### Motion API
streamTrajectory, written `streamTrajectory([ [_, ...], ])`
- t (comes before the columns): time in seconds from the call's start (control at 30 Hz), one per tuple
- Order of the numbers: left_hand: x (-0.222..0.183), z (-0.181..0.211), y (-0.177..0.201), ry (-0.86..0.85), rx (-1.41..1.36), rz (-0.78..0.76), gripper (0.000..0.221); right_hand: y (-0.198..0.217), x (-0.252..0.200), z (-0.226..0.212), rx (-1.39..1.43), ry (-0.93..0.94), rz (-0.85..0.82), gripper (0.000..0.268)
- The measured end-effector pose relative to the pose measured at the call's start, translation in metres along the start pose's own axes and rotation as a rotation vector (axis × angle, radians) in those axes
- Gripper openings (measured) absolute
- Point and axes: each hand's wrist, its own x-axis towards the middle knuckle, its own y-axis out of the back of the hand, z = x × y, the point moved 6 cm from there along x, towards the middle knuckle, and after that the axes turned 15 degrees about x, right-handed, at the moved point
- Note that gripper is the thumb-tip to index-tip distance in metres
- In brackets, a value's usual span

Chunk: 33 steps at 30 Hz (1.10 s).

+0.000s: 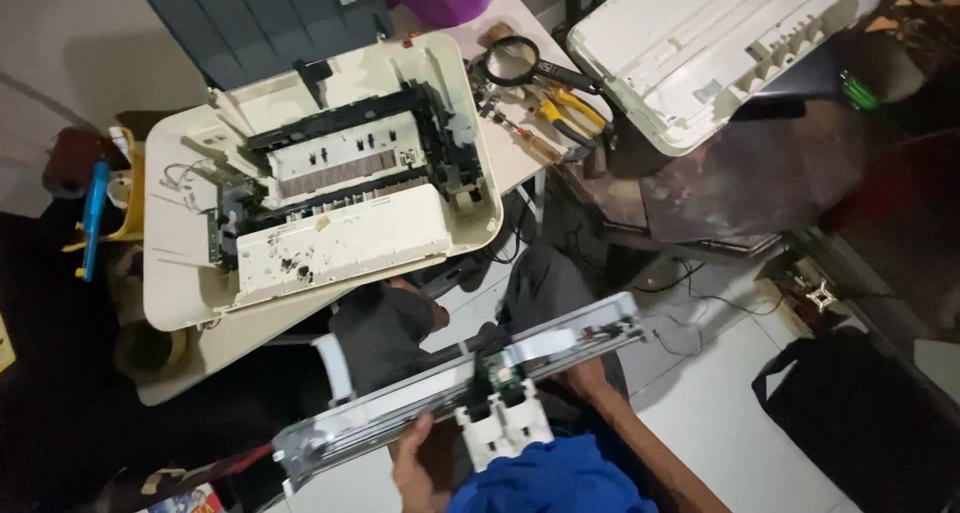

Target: Cleaning and maintaining the carriage rail and assembly of a disassembled inkjet printer

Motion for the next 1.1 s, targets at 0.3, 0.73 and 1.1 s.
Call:
streamTrajectory([
  [0.3,0.048,0.038,0.064,-0.221,-0.124,-0.06,0.041,0.023,0.04,-0.039,-0.08,-0.093,-0.067,0.019],
  [0.73,-0.006,0.095,0.051,-0.545,-0.293,-0.393,0.032,0.042,0.065,-0.076,-0.121,-0.092,-0.157,0.027],
  [1.1,-0.012,0.113,0.1,-0.64,-0.415,-0.222,0.018,0.092,0.061,-0.088,-0.089,0.244,-0.027,0.02],
])
